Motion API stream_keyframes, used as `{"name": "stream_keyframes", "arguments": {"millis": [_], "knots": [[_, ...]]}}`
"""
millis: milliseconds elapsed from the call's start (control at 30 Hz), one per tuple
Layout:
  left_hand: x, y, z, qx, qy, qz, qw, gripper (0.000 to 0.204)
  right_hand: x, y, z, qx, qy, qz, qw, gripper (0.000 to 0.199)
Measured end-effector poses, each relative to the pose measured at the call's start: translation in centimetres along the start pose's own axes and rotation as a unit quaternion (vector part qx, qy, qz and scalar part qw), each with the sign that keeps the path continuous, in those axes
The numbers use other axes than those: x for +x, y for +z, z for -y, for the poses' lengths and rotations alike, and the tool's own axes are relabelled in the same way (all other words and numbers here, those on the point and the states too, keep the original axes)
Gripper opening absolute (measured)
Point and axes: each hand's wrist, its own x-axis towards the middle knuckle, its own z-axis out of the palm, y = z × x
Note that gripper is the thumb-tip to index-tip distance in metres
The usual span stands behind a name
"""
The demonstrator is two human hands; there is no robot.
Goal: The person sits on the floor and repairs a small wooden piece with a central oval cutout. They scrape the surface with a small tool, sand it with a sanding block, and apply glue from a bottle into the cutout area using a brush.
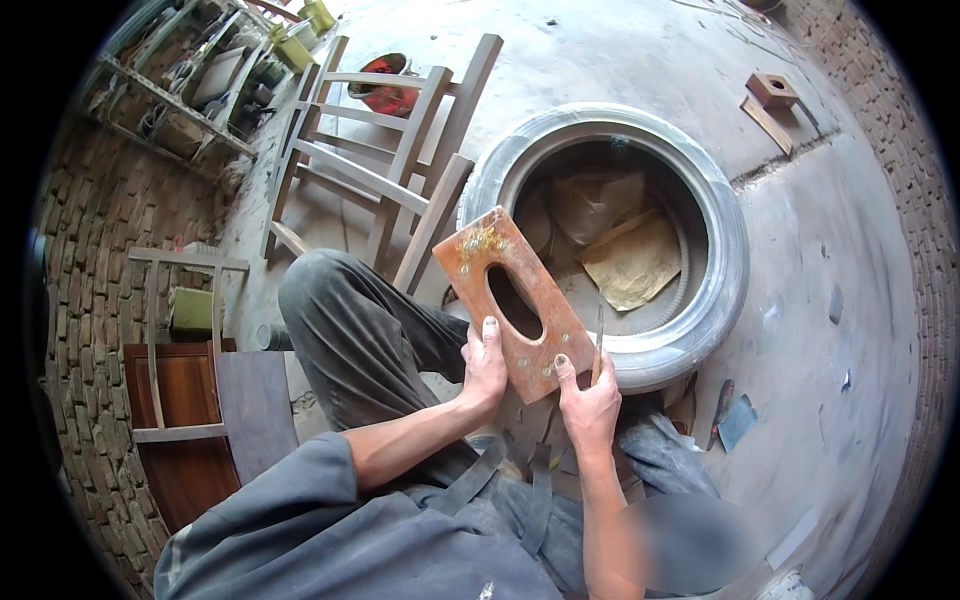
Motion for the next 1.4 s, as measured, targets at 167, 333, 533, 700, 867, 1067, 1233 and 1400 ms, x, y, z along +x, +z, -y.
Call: {"name": "stream_keyframes", "arguments": {"millis": [167,333,533,700,867,1067,1233,1400], "knots": [[0.4,-4.5,-3.4,0.079,0.241,-0.048,0.966,0.083,0.1,0.1,0.1,0.068,0.051,0.027,0.996,0.068],[4.3,-2.8,-4.2,0.333,0.454,-0.01,0.826,0.069,0.3,1.1,1.9,0.014,0.037,0.022,0.999,0.061],[5.5,-2.9,-6.2,0.4,0.541,0.13,0.728,0.085,2.0,1.0,-0.1,0.053,0.014,0.004,0.998,0.053],[10.8,-3.6,-10.7,0.362,0.663,0.254,0.604,0.07,2.6,0.2,0.9,0.018,0.048,0.022,0.998,0.048],[14.4,-2.6,-11.0,0.39,0.706,0.25,0.536,0.028,0.2,-3.2,-0.4,0.209,0.141,0.02,0.968,0.042],[15.0,-0.8,-12.2,0.428,0.678,0.259,0.538,0.044,-3.6,-9.5,0.3,0.127,0.153,0.109,0.974,0.041],[14.4,-1.0,-12.2,0.421,0.675,0.258,0.548,0.043,-3.7,-8.9,2.1,0.016,-0.153,0.041,0.987,0.029],[13.8,-0.7,-12.8,0.445,0.657,0.254,0.554,0.037,-2.6,-7.6,1.8,0.115,-0.132,0.191,0.966,0.046]]}}
